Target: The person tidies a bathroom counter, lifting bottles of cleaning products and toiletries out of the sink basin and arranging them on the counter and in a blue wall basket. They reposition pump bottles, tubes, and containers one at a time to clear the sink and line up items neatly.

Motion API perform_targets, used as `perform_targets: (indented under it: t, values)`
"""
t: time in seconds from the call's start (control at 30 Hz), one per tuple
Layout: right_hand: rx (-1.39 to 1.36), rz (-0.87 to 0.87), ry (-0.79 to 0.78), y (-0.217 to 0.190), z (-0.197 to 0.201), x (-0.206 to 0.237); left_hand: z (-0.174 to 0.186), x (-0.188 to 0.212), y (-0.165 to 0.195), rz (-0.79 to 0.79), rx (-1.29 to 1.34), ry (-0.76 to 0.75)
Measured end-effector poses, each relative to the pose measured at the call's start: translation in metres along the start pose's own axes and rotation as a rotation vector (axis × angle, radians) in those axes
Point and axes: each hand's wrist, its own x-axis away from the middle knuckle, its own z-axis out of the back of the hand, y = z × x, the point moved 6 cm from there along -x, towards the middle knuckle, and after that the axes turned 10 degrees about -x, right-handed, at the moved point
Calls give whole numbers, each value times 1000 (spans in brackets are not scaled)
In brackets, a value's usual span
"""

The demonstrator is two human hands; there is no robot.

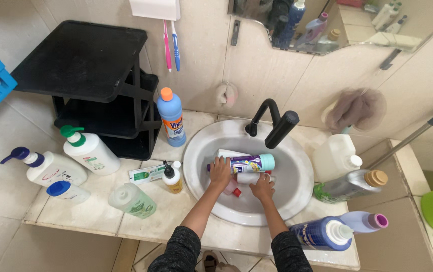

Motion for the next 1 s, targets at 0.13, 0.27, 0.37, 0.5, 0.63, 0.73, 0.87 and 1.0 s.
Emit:
perform_targets:
  t: [0.13,0.27,0.37,0.5,0.63,0.73,0.87,1.0]
  values:
    - [38,-1,21,8,0,-1,-13,3,0,-8,-40,21]
    - [92,-60,37,13,-1,-1,-18,10,3,-1,-38,-19]
    - [60,-71,-1,12,-3,-2,-24,15,6,8,33,-193]
    - [15,-60,1,10,0,-2,-28,20,9,16,71,-280]
    - [78,-87,-23,11,-1,1,-30,24,5,30,102,-250]
    - [85,-129,-49,11,-5,3,-28,25,-3,53,120,-263]
    - [45,-118,-74,4,-9,4,-19,26,-13,65,137,-287]
    - [68,-140,-68,-6,-14,7,-6,30,-28,69,175,-188]
